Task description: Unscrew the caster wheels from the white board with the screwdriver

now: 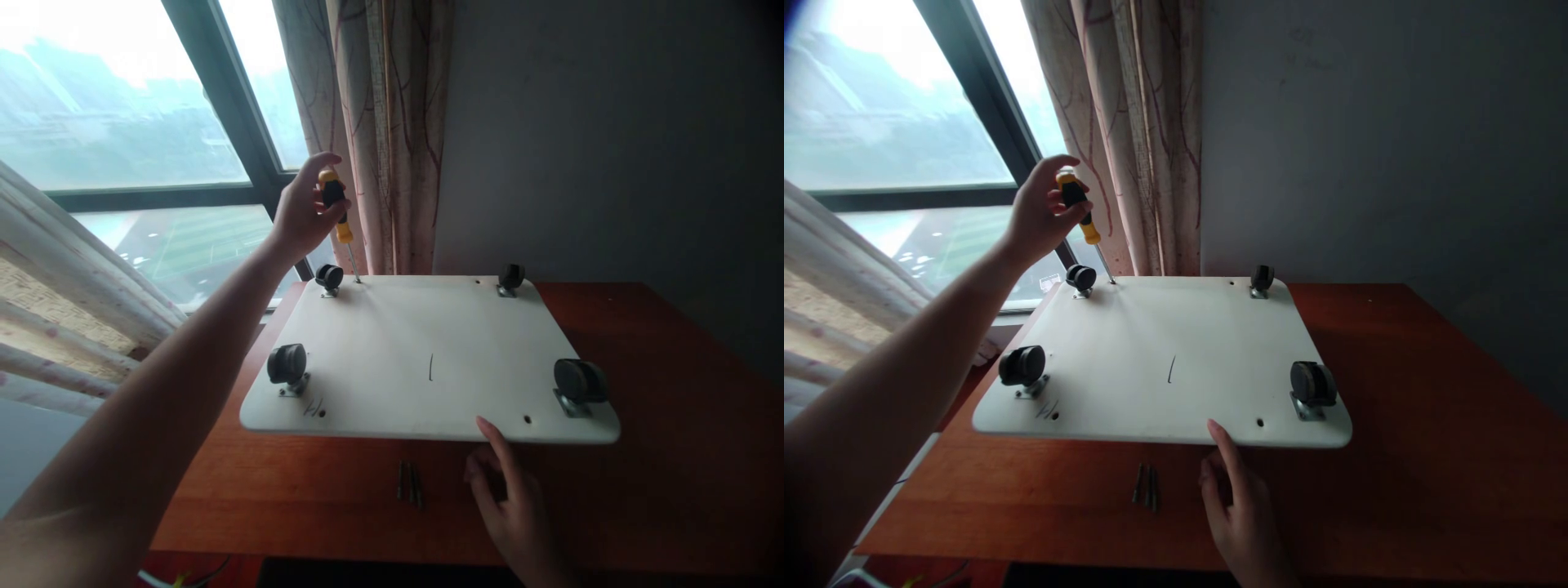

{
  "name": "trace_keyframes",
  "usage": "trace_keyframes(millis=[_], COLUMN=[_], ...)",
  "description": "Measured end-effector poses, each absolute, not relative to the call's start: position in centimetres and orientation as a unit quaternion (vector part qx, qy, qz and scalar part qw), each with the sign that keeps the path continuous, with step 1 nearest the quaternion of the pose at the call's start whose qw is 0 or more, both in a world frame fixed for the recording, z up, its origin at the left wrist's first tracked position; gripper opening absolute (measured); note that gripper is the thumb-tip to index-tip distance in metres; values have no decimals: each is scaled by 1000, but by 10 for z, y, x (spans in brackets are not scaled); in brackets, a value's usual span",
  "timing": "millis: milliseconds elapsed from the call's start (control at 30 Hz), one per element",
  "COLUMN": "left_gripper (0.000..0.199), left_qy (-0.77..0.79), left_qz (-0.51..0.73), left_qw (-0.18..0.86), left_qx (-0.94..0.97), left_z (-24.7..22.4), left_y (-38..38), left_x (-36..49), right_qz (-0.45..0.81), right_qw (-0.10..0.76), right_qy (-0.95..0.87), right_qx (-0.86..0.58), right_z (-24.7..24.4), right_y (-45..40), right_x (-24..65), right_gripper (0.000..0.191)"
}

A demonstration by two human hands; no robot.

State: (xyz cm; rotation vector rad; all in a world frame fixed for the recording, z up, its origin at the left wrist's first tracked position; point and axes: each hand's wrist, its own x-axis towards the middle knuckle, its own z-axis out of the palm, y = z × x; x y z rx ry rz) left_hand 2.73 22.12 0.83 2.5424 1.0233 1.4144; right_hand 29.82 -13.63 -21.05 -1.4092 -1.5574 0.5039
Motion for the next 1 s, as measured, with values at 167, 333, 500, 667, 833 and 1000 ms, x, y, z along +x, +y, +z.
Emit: trace_keyframes(millis=[167,333,500,667,833,1000], left_gripper=[56,64,50,53,61,51], left_qy=[373,358,435,423,429,452], left_qz=[454,434,440,426,432,420], left_qw=[-86,1,-95,-7,-9,-77], left_qx=[804,827,780,800,793,783], left_z=[9,12,12,13,16,15], left_y=[226,224,213,221,218,210], left_x=[26,32,37,39,40,41], right_qz=[206,208,202,198,198,194], right_qw=[469,471,471,472,475,465], right_qy=[-635,-637,-642,-635,-636,-639], right_qx=[-578,-574,-571,-578,-575,-581], right_z=[-212,-208,-208,-210,-210,-210], right_y=[-137,-135,-135,-136,-135,-136], right_x=[298,298,298,298,298,298], right_gripper=[52,51,51,51,50,50])
